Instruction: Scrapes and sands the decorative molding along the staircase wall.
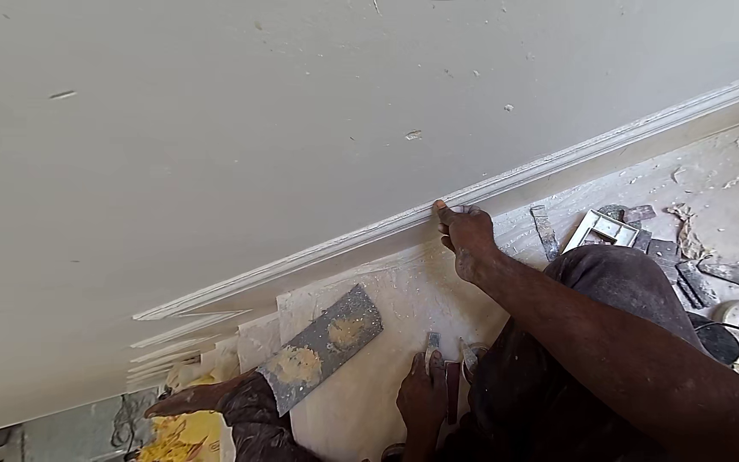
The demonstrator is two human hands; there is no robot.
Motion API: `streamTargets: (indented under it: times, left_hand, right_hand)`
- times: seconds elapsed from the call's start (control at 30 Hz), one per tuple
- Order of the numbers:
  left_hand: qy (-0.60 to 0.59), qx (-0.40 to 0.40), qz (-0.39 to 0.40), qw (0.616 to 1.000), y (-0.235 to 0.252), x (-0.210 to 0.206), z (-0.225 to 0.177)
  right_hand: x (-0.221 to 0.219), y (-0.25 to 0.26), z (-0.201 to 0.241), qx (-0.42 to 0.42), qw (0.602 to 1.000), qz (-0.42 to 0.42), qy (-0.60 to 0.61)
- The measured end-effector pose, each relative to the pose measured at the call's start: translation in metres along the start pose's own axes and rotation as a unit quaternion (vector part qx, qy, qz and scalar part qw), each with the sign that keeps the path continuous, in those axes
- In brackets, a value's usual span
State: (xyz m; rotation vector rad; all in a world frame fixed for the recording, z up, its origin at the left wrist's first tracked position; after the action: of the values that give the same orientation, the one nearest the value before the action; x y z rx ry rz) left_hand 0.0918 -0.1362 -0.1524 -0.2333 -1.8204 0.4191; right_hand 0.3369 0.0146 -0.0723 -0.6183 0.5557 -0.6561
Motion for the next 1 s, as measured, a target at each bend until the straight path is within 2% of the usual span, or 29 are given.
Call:
streamTargets:
  times: [0.3, 0.37, 0.47, 0.57, 0.67, 0.8, 0.87, 0.93, 1.0]
  left_hand:
    - [0.006, -0.005, 0.007, 1.000, 0.001, -0.001, 0.000]
    - [0.007, -0.002, 0.010, 1.000, 0.002, -0.001, 0.000]
    - [0.009, -0.002, 0.007, 1.000, 0.001, 0.000, -0.001]
    - [0.011, -0.003, -0.002, 1.000, 0.001, 0.000, 0.000]
    - [0.011, 0.001, 0.003, 1.000, 0.002, 0.000, 0.000]
    - [0.005, -0.002, -0.002, 1.000, 0.000, 0.000, 0.001]
    - [-0.040, -0.010, -0.022, 0.999, 0.000, -0.001, 0.005]
    - [-0.152, -0.019, -0.046, 0.987, 0.003, 0.002, 0.010]
    - [-0.253, -0.031, -0.063, 0.965, 0.011, 0.022, 0.000]
  right_hand:
    - [0.015, 0.000, 0.013, 0.028, 0.991, -0.071, 0.107]
    - [0.011, 0.000, 0.010, 0.032, 0.992, -0.063, 0.101]
    - [-0.001, 0.000, 0.003, 0.057, 0.997, -0.023, 0.038]
    - [-0.022, 0.001, -0.017, 0.076, 0.992, 0.058, -0.087]
    - [-0.042, -0.004, -0.047, 0.045, 0.970, 0.147, -0.190]
    - [-0.049, -0.019, -0.065, 0.010, 0.956, 0.180, -0.232]
    - [-0.047, -0.026, -0.060, 0.007, 0.957, 0.166, -0.238]
    - [-0.041, -0.029, -0.049, 0.011, 0.960, 0.135, -0.247]
    - [-0.034, -0.025, -0.043, 0.009, 0.964, 0.103, -0.243]
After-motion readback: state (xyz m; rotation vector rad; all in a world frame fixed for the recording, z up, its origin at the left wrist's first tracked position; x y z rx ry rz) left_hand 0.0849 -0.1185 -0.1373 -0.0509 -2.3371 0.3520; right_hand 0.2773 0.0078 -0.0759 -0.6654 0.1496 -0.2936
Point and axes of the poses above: each hand's wrist, its own y-axis towards the middle knuckle, its own x-axis out of the back of the hand, z = x × y, the point moved 9 cm from there along y, towards the middle knuckle, and after that the axes turned 3 degrees about y, right-handed, at the moved point
